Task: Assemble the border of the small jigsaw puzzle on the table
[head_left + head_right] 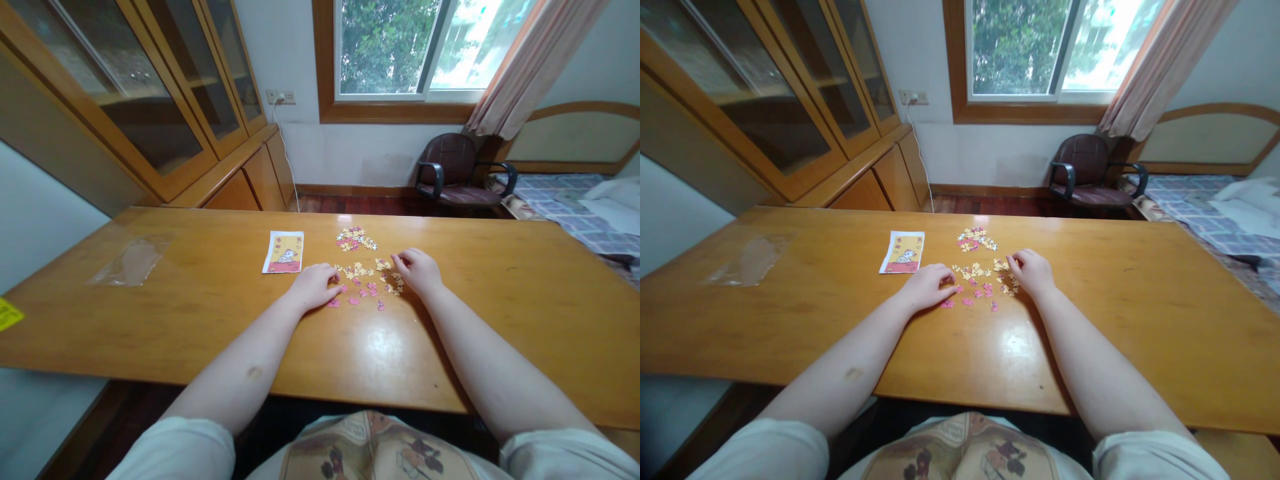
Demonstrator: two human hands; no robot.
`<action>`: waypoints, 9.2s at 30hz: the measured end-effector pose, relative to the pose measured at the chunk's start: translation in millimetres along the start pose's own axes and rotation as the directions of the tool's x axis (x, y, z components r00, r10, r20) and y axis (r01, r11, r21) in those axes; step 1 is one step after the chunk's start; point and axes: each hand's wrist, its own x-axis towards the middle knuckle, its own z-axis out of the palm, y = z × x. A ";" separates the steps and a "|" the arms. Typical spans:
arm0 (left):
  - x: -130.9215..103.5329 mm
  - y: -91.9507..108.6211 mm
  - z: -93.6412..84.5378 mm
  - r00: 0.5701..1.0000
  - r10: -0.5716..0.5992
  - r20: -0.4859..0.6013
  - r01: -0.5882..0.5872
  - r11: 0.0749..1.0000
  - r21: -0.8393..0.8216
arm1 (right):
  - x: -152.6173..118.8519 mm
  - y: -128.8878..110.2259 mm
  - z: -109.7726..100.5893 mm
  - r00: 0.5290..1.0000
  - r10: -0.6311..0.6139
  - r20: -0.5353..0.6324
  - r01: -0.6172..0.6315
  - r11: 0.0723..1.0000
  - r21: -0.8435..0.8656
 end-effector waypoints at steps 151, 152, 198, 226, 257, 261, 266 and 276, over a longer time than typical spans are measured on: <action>-4.3 57.3 25.7 0.995 0.099 0.006 -0.099 0.991 -0.085 | -13.3 -45.5 -21.2 0.659 -0.242 0.712 0.121 0.969 0.217; -4.2 57.5 25.2 0.995 0.104 0.007 -0.103 0.991 -0.082 | -13.2 -45.7 -21.3 0.658 -0.240 0.714 0.118 0.969 0.218; -4.9 50.6 23.5 0.963 0.265 0.041 -0.266 0.964 0.009 | -13.8 -45.2 -20.8 0.669 -0.259 0.697 0.157 0.965 0.208; -3.7 48.2 23.9 0.957 0.281 0.066 -0.282 0.959 -0.004 | -11.9 -44.9 -23.1 0.672 -0.228 0.705 0.150 0.974 0.172; -2.4 8.3 -11.7 0.998 0.007 0.058 -0.003 0.997 -0.076 | -10.8 -33.7 -19.3 0.664 -0.345 0.663 0.145 0.930 0.338; -3.6 6.1 -14.5 0.992 0.013 0.124 -0.005 0.998 -0.063 | -10.8 -35.0 -20.6 0.658 -0.377 0.652 0.168 0.917 0.361; -9.6 0.2 -23.8 0.963 0.003 0.269 0.009 0.999 -0.043 | -10.9 -35.2 -22.9 0.653 -0.388 0.650 0.171 0.912 0.373; -14.1 -2.0 -31.9 0.922 -0.087 0.376 0.106 0.994 -0.030 | -11.7 -36.2 -26.2 0.652 -0.372 0.661 0.164 0.920 0.356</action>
